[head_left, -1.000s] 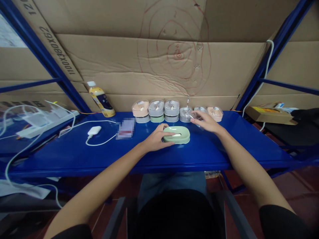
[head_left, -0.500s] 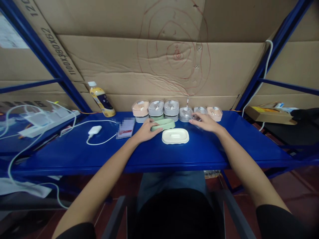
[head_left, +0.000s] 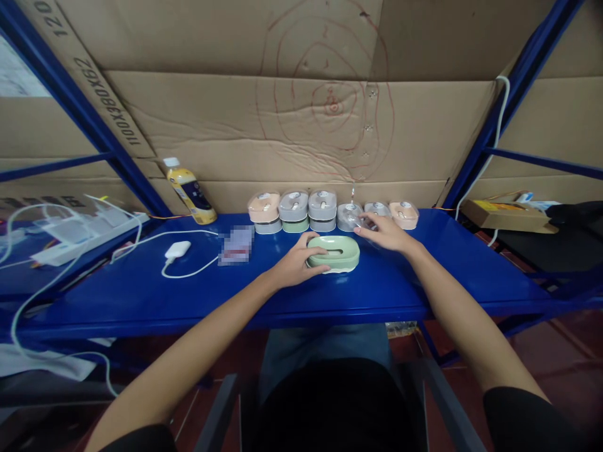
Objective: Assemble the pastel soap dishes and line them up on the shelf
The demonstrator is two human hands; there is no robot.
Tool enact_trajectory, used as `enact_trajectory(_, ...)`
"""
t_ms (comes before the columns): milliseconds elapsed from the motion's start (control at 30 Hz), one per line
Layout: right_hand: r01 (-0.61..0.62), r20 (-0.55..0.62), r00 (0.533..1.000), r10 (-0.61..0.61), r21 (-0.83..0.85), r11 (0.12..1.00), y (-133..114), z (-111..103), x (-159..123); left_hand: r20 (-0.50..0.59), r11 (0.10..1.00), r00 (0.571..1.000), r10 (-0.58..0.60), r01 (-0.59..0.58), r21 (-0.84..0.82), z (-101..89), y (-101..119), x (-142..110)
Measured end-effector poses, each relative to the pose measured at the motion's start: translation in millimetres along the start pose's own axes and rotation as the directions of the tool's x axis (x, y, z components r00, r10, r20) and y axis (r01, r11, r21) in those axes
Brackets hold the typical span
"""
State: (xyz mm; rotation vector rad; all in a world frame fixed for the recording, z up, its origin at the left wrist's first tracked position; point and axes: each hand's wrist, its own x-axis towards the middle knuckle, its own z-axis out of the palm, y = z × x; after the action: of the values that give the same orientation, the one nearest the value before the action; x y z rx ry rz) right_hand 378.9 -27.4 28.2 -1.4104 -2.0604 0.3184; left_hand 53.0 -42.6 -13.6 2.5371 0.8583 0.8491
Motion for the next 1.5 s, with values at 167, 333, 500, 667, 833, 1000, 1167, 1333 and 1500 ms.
enact_trajectory(167, 0.136, 0.028, 0.99, -0.138, 0.038, 0.99, -9, 5, -4, -0.034, 0.999, 0.999, -0.026, 0.025, -0.036, 1.0, -3, 0)
enact_trajectory(333, 0.346, 0.093, 0.932, -0.352, 0.072, 0.936, -27, 21, -8, -0.083, 0.97, 0.986, -0.146, 0.126, -0.209, 5.6, -8, 1)
enact_trajectory(500, 0.374, 0.11, 0.919, -0.379, 0.065, 0.925, -42, 40, -11, -0.056, 0.881, 0.98, -0.192, 0.147, -0.449, 14.3, -14, 2)
enact_trajectory(667, 0.364, 0.142, 0.921, -0.363, 0.018, 0.931, -51, 43, -17, -0.008, 0.811, 0.981, -0.192, 0.155, -0.564, 15.6, -17, 3)
enact_trajectory(833, 0.311, 0.163, 0.94, -0.299, -0.055, 0.949, -59, 44, -24, 0.014, 0.822, 0.985, -0.169, 0.149, -0.549, 12.5, -16, 3)
enact_trajectory(1000, 0.316, 0.201, 0.933, -0.3, -0.056, 0.947, -61, 43, -26, 0.022, 0.858, 0.987, -0.157, 0.148, -0.491, 9.7, -18, 2)
enact_trajectory(1167, 0.353, 0.281, 0.901, -0.33, -0.034, 0.935, -55, 39, -24, 0.013, 0.953, 0.991, -0.131, 0.13, -0.275, 4.2, -17, 3)
enact_trajectory(1333, 0.336, 0.321, 0.899, -0.297, -0.072, 0.939, -50, 36, -24, 0.043, 0.975, 0.984, -0.173, 0.177, -0.137, -1.7, -14, 2)
enact_trajectory(1500, 0.318, 0.308, 0.909, -0.279, -0.083, 0.944, -44, 30, -35, 0.038, 0.972, 0.988, -0.147, 0.152, -0.182, -3.2, -13, 1)
